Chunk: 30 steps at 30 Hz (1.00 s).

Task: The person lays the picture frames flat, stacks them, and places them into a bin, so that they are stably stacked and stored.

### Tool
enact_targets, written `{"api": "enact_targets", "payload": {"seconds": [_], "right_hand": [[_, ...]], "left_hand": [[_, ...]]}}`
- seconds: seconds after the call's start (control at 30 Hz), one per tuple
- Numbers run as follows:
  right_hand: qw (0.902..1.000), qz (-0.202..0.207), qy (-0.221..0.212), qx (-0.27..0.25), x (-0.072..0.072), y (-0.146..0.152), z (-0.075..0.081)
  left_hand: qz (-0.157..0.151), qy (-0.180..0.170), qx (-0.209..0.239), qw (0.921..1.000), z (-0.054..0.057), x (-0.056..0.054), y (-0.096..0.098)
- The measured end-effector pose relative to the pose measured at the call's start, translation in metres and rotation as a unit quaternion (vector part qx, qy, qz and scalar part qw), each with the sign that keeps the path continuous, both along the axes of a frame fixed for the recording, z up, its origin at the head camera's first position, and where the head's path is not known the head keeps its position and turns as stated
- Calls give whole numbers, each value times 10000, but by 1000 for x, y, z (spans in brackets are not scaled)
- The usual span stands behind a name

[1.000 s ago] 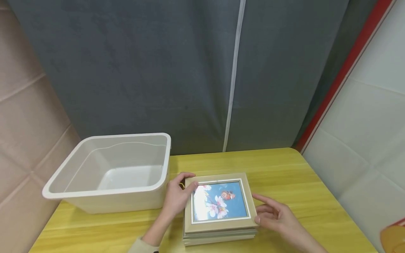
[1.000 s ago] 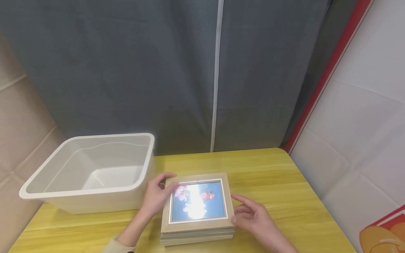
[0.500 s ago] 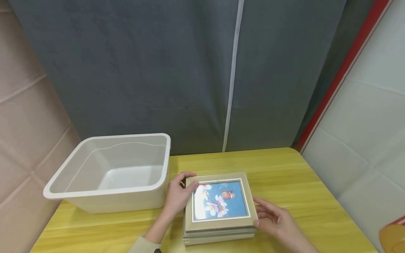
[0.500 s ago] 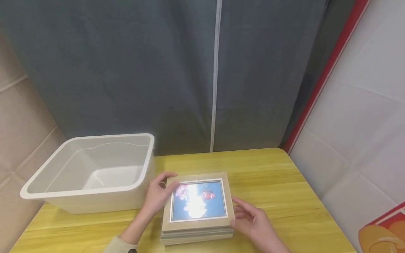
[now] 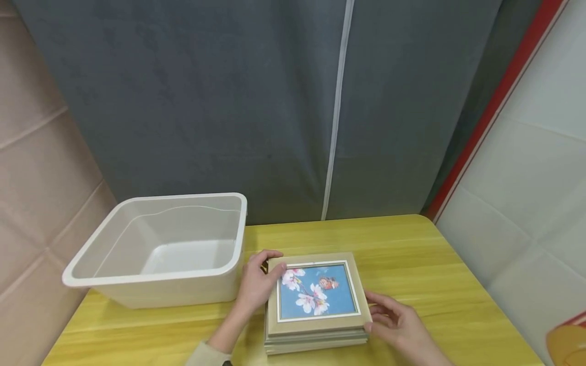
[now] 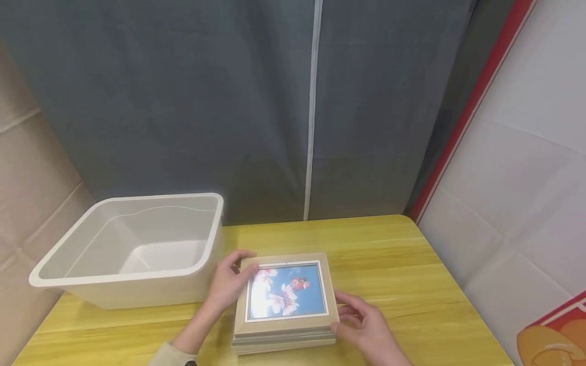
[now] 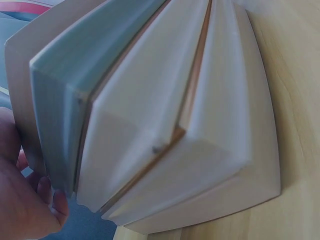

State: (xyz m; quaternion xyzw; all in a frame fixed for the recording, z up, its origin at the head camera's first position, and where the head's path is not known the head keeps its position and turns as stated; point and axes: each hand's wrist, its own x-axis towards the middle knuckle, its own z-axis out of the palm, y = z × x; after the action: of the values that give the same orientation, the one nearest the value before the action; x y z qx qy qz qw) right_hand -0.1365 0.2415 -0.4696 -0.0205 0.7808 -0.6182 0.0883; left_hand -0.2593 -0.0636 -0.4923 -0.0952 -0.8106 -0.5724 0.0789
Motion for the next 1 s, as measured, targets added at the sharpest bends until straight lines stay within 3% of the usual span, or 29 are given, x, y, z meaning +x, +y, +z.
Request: {"api": "enact_targets", "payload": {"seconds": [0.53,0.7,1.0], "right_hand": [[9994,-172,-86,275,1,5,1],[9991,-212,66,366,2,7,1],[9986,-262,-51,448,-1,10,-1]], "left_hand": [[174,-81,173,9997,-2,5,2],[113,-109,128,9998,0,5,4],[8,-164,34,9999,1,5,3]]}}
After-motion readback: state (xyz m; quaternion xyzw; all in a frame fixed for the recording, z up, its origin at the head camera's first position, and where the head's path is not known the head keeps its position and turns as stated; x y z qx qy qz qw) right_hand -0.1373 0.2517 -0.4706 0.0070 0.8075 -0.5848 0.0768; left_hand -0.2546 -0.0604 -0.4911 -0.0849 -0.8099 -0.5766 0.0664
